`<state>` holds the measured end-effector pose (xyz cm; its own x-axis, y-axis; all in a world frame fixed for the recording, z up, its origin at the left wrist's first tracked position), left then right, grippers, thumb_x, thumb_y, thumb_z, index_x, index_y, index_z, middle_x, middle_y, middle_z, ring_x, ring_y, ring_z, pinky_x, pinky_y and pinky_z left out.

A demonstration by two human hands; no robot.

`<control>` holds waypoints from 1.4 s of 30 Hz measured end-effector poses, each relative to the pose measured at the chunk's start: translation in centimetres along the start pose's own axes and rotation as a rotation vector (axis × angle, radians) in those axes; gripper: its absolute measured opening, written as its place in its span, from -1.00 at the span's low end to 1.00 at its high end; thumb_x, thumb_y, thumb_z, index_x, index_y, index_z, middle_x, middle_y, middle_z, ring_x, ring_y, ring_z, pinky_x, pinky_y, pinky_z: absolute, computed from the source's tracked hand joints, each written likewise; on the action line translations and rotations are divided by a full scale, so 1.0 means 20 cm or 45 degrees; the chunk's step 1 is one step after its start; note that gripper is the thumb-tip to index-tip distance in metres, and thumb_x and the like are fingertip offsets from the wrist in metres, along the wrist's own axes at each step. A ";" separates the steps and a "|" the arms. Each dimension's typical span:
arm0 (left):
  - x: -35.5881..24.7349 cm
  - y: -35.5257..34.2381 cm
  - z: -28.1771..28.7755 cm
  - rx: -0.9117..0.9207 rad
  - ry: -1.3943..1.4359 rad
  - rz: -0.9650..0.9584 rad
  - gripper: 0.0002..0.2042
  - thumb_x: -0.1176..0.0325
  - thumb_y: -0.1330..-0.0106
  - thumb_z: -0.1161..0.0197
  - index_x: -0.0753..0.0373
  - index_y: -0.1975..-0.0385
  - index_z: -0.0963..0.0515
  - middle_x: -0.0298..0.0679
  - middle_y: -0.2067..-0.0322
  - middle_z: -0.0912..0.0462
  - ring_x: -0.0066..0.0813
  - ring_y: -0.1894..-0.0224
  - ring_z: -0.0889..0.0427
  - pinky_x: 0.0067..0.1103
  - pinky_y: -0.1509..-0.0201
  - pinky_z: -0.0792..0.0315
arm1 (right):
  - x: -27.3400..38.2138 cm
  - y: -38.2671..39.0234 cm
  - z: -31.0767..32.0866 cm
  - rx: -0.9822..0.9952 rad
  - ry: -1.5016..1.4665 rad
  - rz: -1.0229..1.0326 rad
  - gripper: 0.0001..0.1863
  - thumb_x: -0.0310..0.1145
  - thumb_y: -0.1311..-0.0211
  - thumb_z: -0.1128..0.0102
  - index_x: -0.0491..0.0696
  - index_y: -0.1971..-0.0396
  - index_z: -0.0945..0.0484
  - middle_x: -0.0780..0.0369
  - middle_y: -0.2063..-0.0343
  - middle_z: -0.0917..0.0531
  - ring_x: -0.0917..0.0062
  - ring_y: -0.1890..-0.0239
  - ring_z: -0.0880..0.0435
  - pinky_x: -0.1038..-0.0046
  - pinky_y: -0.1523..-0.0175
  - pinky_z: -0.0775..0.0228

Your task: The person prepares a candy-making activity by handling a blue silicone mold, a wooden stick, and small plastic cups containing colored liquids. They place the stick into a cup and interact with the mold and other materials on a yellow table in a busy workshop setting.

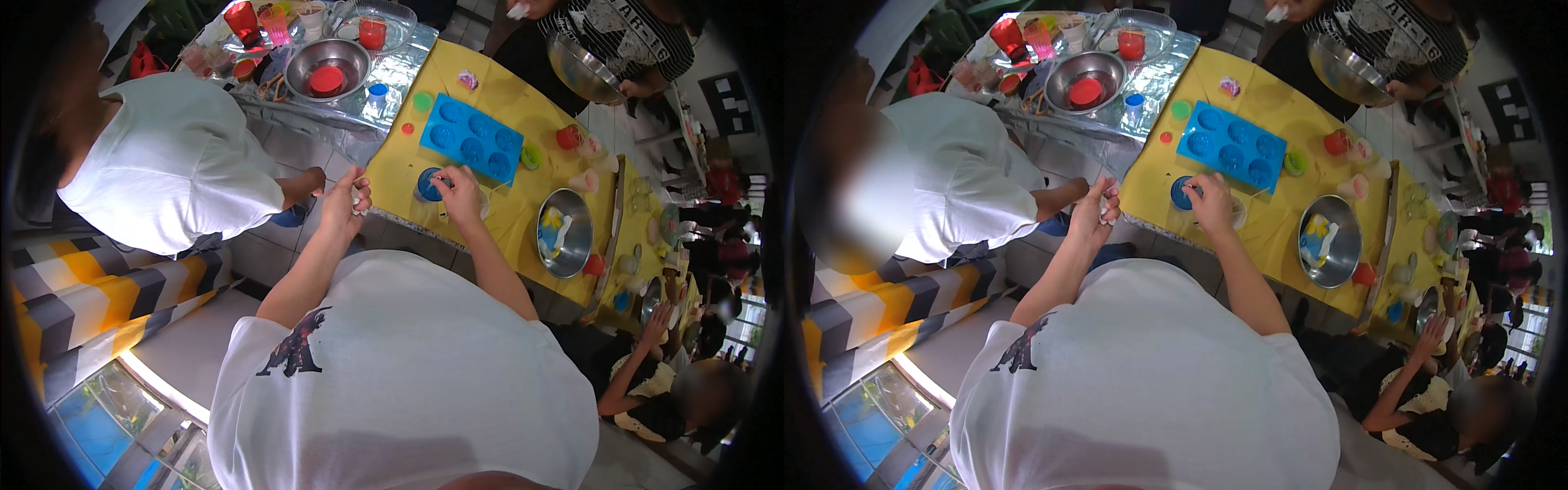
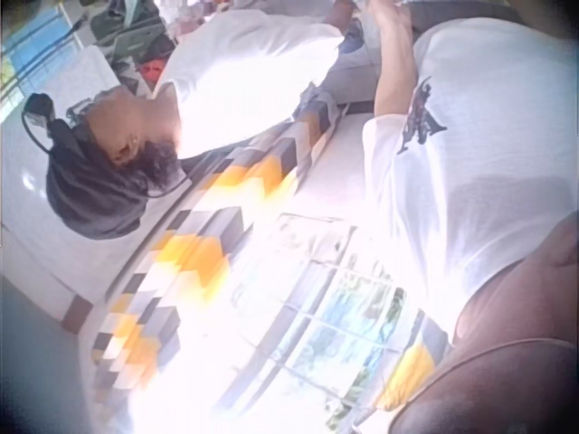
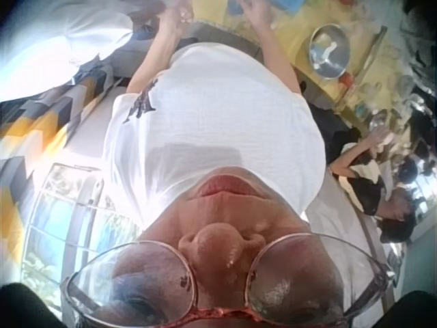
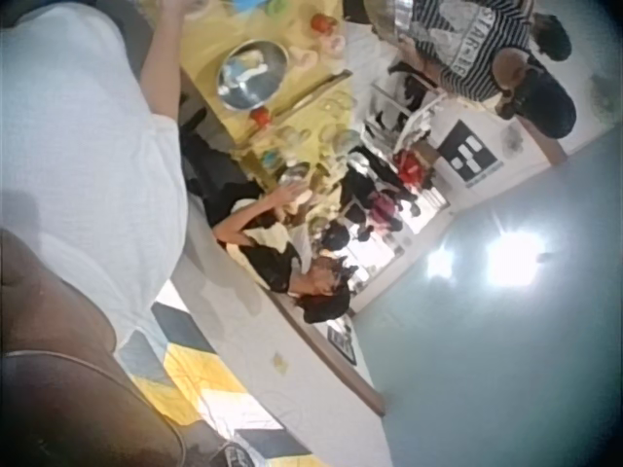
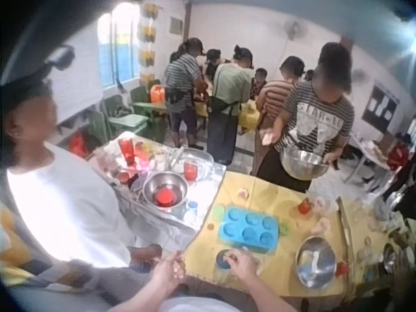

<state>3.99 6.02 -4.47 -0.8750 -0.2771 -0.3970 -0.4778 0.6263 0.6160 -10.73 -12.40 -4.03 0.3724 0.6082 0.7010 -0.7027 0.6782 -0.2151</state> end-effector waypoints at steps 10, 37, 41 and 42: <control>0.00 -0.03 0.03 0.003 -0.050 0.002 -0.72 0.25 -0.37 -0.12 0.31 0.09 -0.35 -0.27 0.41 -0.37 -0.65 0.58 -0.27 -0.74 0.66 -0.07 | -0.01 0.03 -0.01 -0.031 0.117 0.037 -0.86 -0.36 0.13 -0.39 0.02 0.51 -0.61 0.26 0.54 -0.57 0.35 0.35 -0.49 0.34 0.17 -0.26; 0.17 -1.01 -0.39 0.643 -2.994 -1.018 -0.84 0.62 -0.15 -0.05 0.40 0.26 -0.44 0.12 0.14 -0.44 0.12 0.22 -0.58 -0.21 0.17 -0.51 | 0.26 0.60 0.77 -0.723 -0.561 -0.569 -0.90 -0.49 -0.03 -0.35 -0.13 0.43 -0.63 0.37 0.54 -0.63 0.77 0.54 -0.42 0.69 0.41 -0.25; 0.12 -0.96 -0.40 0.605 -2.954 -1.080 -0.86 0.59 -0.18 -0.07 0.42 0.27 -0.44 0.12 0.17 -0.45 0.12 0.22 -0.57 -0.20 0.17 -0.49 | 0.22 0.66 0.87 -0.818 -0.558 -0.606 -0.91 -0.50 -0.03 -0.35 -0.13 0.42 -0.63 0.36 0.52 -0.64 0.78 0.51 -0.46 0.69 0.38 -0.28; 0.11 -0.89 -0.47 0.617 -2.884 -1.159 -0.85 0.58 -0.19 -0.07 0.43 0.25 -0.44 0.13 0.17 -0.45 0.12 0.22 -0.56 -0.20 0.17 -0.48 | 0.21 0.68 0.91 -0.856 -0.522 -0.604 -0.91 -0.51 -0.03 -0.35 -0.13 0.42 -0.63 0.36 0.52 -0.65 0.78 0.50 -0.47 0.69 0.37 -0.30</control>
Point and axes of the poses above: each hand's wrist, its own y-axis away from the middle knuckle, its own z-axis out of the back of the hand, x = y × z, the point moved 3 cm from there along -y, towards the middle knuckle
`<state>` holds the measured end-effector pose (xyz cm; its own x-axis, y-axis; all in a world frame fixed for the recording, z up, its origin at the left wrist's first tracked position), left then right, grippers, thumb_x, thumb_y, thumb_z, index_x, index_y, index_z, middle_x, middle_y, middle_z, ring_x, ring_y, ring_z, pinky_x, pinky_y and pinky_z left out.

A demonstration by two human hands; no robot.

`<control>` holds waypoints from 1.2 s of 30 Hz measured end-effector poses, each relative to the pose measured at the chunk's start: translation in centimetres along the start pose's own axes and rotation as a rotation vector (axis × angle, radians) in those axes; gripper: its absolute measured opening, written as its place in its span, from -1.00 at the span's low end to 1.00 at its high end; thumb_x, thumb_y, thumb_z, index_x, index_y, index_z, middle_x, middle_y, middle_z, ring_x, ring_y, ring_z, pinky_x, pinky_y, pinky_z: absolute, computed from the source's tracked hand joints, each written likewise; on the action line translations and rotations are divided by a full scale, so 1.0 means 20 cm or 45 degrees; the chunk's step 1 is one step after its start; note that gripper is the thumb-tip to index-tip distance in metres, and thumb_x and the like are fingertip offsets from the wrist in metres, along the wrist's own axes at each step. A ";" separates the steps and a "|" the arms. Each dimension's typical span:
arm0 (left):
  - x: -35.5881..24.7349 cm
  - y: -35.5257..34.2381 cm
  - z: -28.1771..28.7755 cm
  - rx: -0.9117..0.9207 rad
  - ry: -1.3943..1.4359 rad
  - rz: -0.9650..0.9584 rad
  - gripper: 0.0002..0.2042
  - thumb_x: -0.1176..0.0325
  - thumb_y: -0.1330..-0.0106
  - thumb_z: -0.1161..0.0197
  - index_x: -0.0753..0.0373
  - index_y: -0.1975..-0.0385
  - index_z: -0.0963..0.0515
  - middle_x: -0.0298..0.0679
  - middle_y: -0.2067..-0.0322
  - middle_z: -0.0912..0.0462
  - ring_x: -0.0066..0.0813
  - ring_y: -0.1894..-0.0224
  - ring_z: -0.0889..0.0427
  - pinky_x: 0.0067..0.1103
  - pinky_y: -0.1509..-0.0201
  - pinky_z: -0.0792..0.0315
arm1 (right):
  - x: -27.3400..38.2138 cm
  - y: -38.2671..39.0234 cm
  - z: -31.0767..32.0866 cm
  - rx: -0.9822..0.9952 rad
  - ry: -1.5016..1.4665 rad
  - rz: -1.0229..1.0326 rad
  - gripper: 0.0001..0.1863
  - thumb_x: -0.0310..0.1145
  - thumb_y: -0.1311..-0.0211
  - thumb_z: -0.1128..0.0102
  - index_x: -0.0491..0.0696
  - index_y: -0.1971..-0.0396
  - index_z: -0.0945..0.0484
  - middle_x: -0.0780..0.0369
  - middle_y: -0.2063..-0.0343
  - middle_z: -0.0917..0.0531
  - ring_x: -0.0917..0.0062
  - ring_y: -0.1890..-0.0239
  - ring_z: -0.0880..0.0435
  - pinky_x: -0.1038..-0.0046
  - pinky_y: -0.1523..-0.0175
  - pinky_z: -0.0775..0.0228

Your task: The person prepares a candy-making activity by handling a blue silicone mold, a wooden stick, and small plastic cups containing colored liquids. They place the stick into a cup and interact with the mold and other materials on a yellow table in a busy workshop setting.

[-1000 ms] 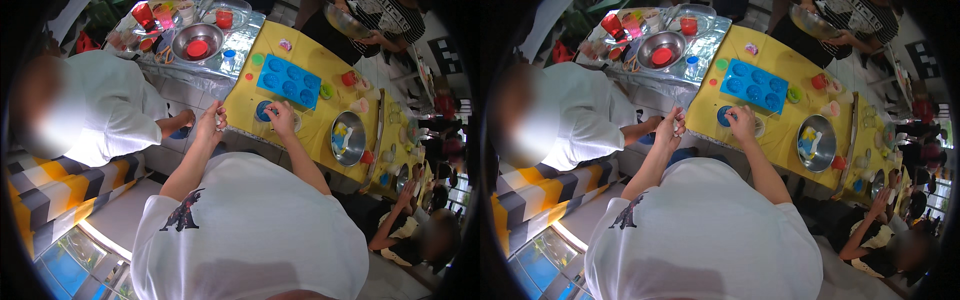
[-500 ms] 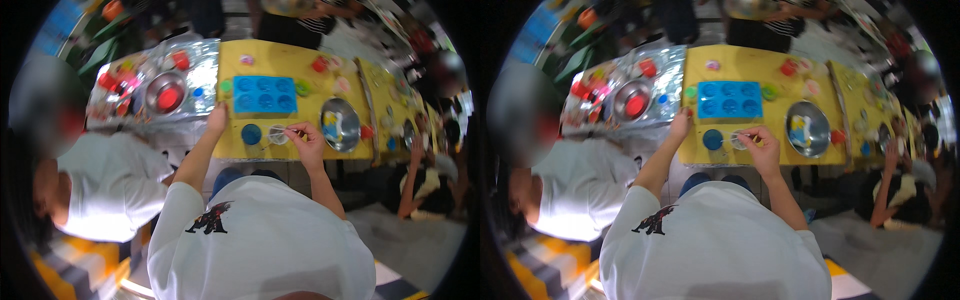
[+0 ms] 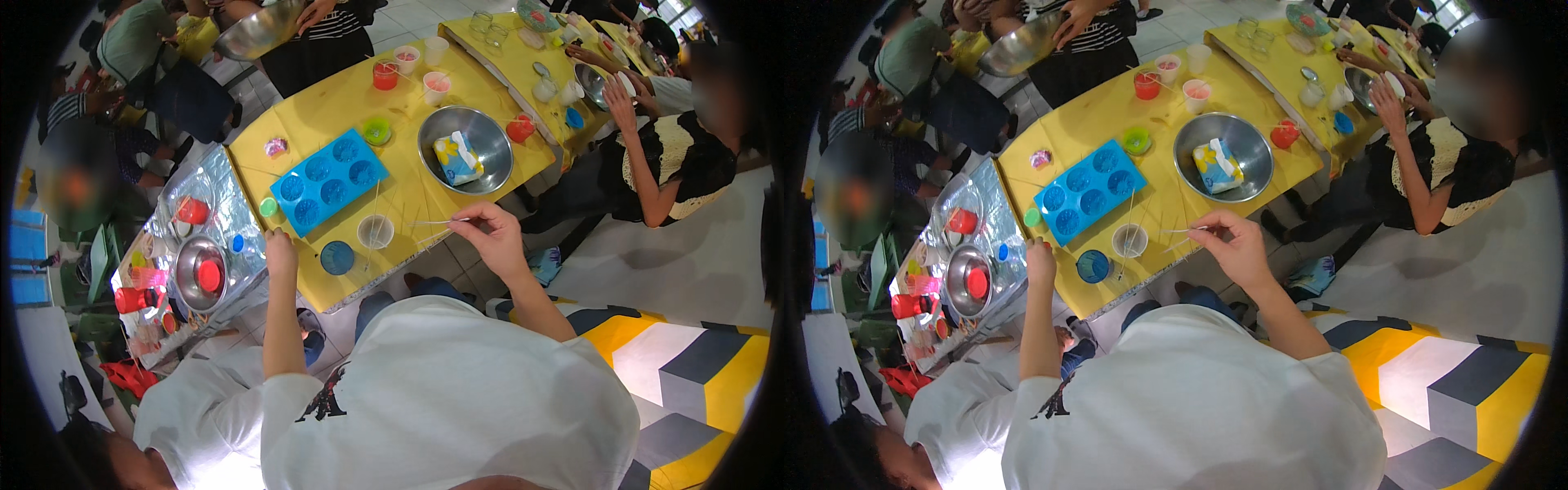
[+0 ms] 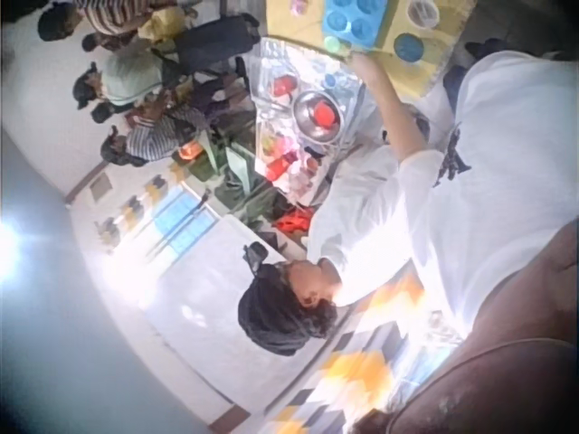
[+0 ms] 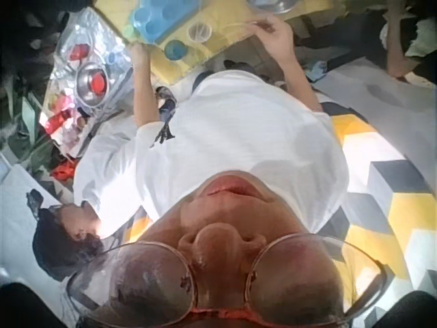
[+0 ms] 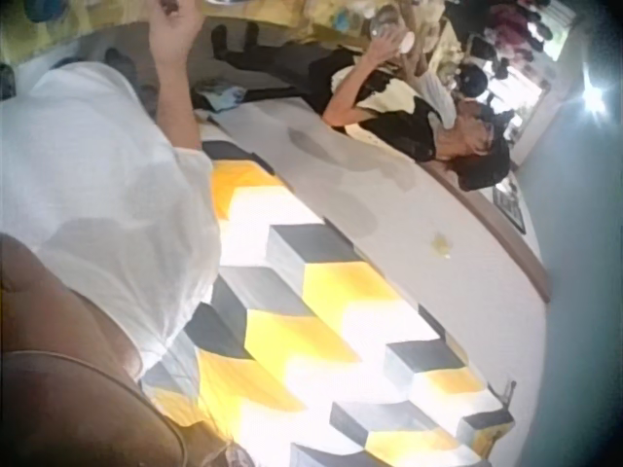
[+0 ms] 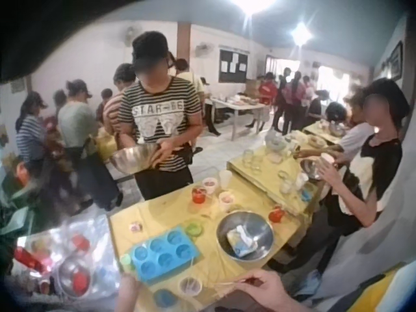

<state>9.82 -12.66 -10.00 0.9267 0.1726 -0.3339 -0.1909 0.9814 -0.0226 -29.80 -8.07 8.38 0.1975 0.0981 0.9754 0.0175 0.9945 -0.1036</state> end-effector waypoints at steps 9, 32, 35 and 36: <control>-1.11 -0.21 0.37 -0.022 0.493 -0.654 -0.77 0.43 -0.09 -0.30 0.33 0.24 -0.56 -0.03 0.29 -0.57 -0.03 0.24 -0.57 -0.35 0.16 -0.46 | -0.06 0.01 0.42 -0.288 0.041 0.021 -0.89 -0.57 -0.05 -0.32 -0.16 0.39 -0.60 0.35 0.48 -0.61 0.77 0.44 -0.48 0.70 0.29 -0.32; -1.34 0.10 0.33 -0.130 0.749 -0.361 -0.57 0.55 -0.03 -0.37 0.26 0.03 -0.49 -0.14 0.20 -0.63 -0.32 0.18 -0.62 -0.51 0.12 -0.49 | -0.24 -0.08 0.78 -0.330 0.099 0.034 -0.90 -0.59 -0.05 -0.28 -0.17 0.39 -0.60 0.32 0.52 -0.61 0.73 0.47 -0.50 0.67 0.32 -0.35; -1.10 0.33 0.44 -0.110 0.903 0.054 -0.67 0.57 -0.06 -0.35 0.29 0.13 -0.54 -0.20 0.23 -0.63 -0.55 0.31 -0.59 -0.62 0.27 -0.48 | -0.19 -0.19 0.59 -0.095 -0.002 0.065 -0.90 -0.58 -0.06 -0.28 -0.16 0.38 -0.60 0.30 0.50 -0.62 0.72 0.46 -0.52 0.65 0.32 -0.37; -1.06 0.41 0.49 -0.111 0.933 0.129 -0.68 0.57 -0.06 -0.36 0.29 0.15 -0.55 -0.20 0.24 -0.63 -0.58 0.34 -0.57 -0.63 0.31 -0.47 | -0.16 -0.22 0.51 0.006 -0.041 0.096 -0.90 -0.57 -0.07 -0.27 -0.16 0.37 -0.60 0.29 0.49 -0.62 0.71 0.46 -0.53 0.65 0.32 -0.37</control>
Point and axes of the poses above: each hand's wrist, its own y-axis away from the middle knuckle, its own z-axis out of the back of the hand, x = y × z, the point moved 3 cm from there along -y, towards the middle knuckle
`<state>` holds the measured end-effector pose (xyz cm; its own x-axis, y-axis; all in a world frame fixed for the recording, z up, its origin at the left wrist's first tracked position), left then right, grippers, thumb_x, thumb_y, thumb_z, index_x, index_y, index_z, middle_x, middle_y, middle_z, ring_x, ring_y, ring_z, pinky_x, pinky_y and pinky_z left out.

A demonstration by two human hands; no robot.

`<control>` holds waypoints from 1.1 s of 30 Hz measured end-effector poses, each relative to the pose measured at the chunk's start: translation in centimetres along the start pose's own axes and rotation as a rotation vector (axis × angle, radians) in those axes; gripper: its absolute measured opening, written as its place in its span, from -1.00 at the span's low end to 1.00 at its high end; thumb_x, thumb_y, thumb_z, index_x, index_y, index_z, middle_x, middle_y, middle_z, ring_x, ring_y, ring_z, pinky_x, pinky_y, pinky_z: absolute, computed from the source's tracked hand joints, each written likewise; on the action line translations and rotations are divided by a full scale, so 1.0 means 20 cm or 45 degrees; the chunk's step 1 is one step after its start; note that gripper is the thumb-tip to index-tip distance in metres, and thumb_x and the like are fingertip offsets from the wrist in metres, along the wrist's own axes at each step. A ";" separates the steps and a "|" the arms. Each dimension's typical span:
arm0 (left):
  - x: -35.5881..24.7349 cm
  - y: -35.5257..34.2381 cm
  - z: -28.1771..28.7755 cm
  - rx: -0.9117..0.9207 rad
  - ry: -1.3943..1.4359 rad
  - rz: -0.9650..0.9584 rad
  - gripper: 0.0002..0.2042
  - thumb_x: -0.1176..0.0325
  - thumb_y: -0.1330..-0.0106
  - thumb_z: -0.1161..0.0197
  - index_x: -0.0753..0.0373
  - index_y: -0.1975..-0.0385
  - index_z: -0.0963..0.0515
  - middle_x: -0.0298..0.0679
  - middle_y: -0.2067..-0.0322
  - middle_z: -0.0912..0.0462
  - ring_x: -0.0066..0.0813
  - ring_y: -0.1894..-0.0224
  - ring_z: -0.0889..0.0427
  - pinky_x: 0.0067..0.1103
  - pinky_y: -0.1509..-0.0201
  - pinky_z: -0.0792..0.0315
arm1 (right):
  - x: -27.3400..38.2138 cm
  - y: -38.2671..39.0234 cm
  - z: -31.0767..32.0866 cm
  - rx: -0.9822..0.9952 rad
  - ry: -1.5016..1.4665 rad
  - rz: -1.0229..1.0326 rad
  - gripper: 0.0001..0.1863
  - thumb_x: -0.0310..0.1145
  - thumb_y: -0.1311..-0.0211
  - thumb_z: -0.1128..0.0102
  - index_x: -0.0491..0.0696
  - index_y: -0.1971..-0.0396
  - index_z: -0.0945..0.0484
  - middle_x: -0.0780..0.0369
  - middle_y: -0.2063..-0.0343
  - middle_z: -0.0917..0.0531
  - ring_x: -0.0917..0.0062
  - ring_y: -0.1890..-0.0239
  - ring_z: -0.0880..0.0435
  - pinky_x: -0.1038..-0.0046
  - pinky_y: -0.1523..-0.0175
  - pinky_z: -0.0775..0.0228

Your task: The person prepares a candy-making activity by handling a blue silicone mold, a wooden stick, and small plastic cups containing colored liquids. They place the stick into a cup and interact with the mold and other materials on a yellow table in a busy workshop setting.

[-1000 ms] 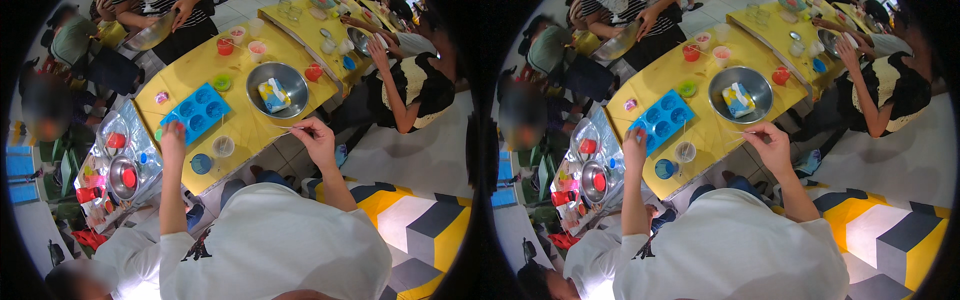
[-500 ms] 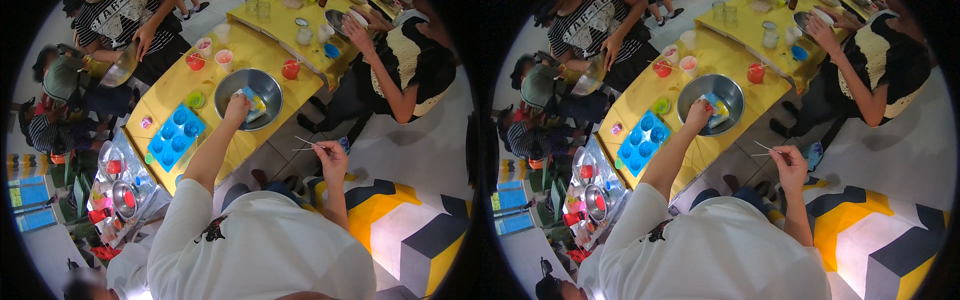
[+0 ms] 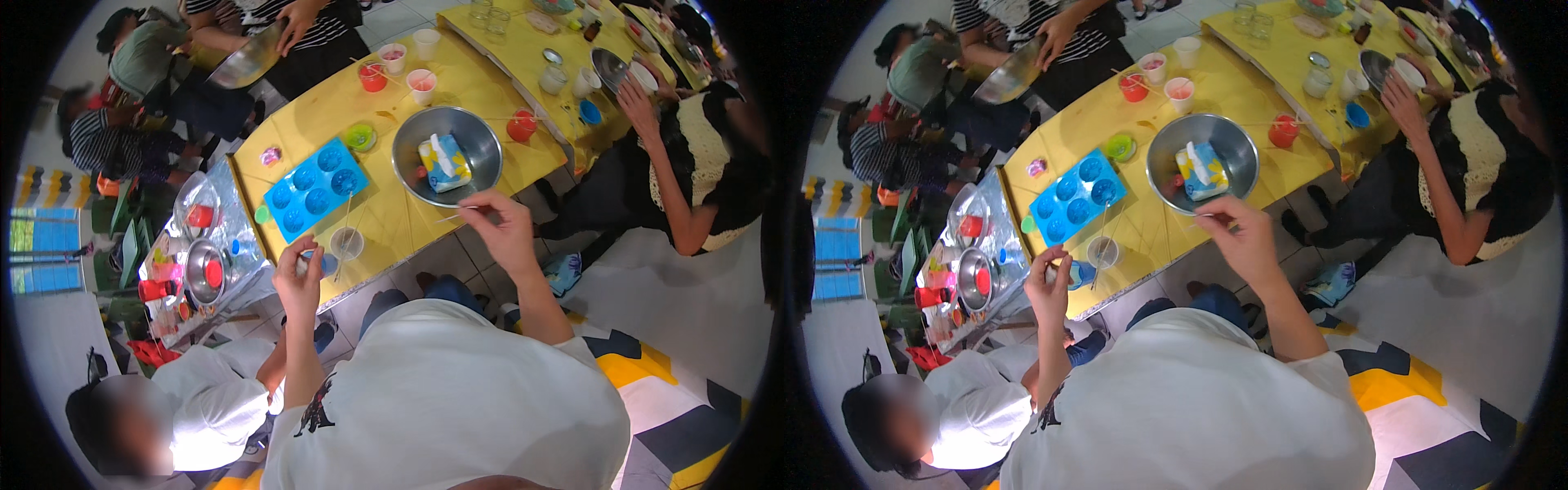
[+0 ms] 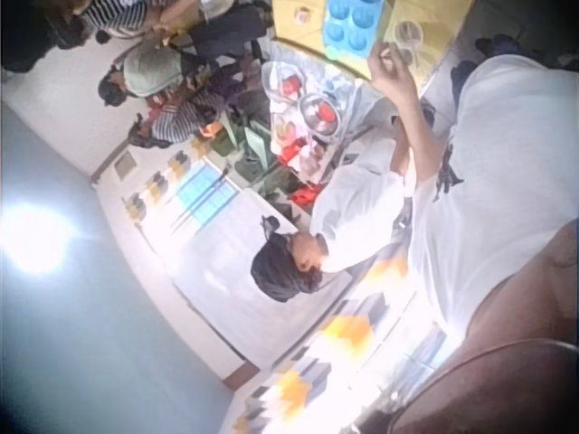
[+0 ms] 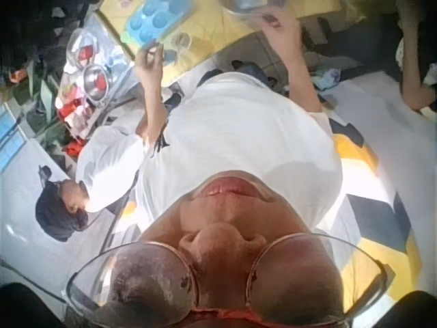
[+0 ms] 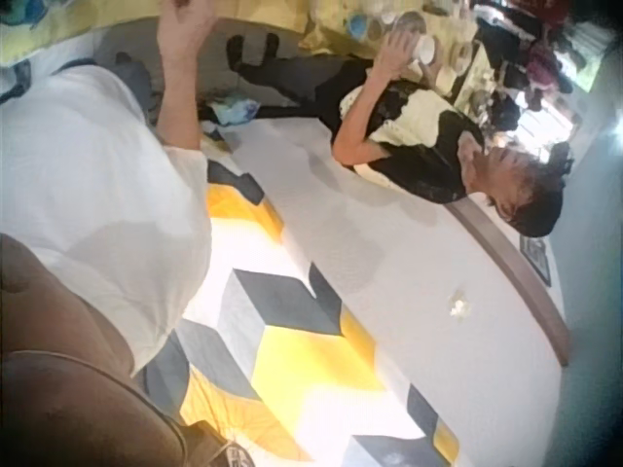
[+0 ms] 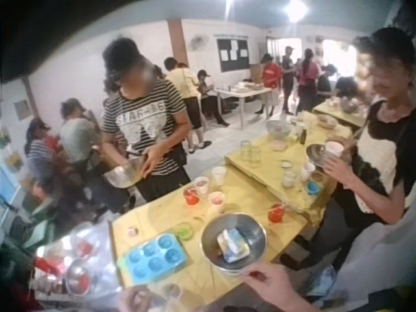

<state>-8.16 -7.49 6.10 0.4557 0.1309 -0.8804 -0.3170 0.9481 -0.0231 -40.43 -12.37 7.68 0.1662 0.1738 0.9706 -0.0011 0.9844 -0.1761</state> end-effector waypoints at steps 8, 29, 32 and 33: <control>-0.19 0.25 -0.01 0.075 -0.004 -0.383 -0.49 0.58 0.09 -0.41 0.31 0.03 -0.47 -0.12 0.15 -0.55 -0.43 0.43 -0.57 -0.60 0.37 -0.45 | 0.23 0.09 -0.74 0.825 -0.137 0.409 -0.89 -0.47 -0.05 -0.24 -0.09 0.37 -0.58 0.20 0.43 -0.61 0.41 0.37 -0.60 0.46 0.27 -0.42; 0.00 0.36 0.09 0.155 0.275 0.071 -0.69 0.25 -0.49 0.10 0.38 0.11 -0.46 -0.30 0.52 -0.52 -0.76 0.68 -0.33 -0.78 0.62 -0.20 | -0.77 -0.61 -0.48 0.775 1.589 0.212 -0.70 -0.37 0.05 -0.31 -0.07 0.23 -0.59 0.12 0.11 -0.41 0.24 0.08 -0.54 0.28 0.03 -0.42; 0.01 0.36 0.07 0.127 0.297 0.087 -0.70 0.25 -0.49 0.10 0.38 0.12 -0.46 -0.29 0.52 -0.52 -0.77 0.68 -0.33 -0.78 0.62 -0.20 | -0.86 -0.61 -0.50 0.792 1.659 0.261 -0.77 -0.39 0.03 -0.27 -0.09 0.31 -0.60 0.11 0.12 -0.42 0.24 0.10 -0.55 0.27 0.05 -0.42; 0.00 0.36 0.07 0.120 0.295 0.089 -0.70 0.26 -0.49 0.10 0.38 0.11 -0.46 -0.29 0.52 -0.52 -0.77 0.68 -0.33 -0.78 0.63 -0.20 | -0.86 -0.61 -0.50 0.774 1.661 0.278 -0.82 -0.40 0.00 -0.23 -0.10 0.35 -0.60 0.10 0.13 -0.43 0.25 0.11 -0.56 0.27 0.06 -0.43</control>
<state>-9.25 -0.32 6.56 0.2290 0.1375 -0.9637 -0.2574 0.9633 0.0762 -33.43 -27.67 -8.52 0.8672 0.4963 0.0401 -0.4973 0.8594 0.1188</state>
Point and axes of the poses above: each hand's wrist, its own y-axis away from the middle knuckle, its own z-axis out of the back of the hand, x = y × z, the point moved 3 cm from there along -y, towards the middle knuckle
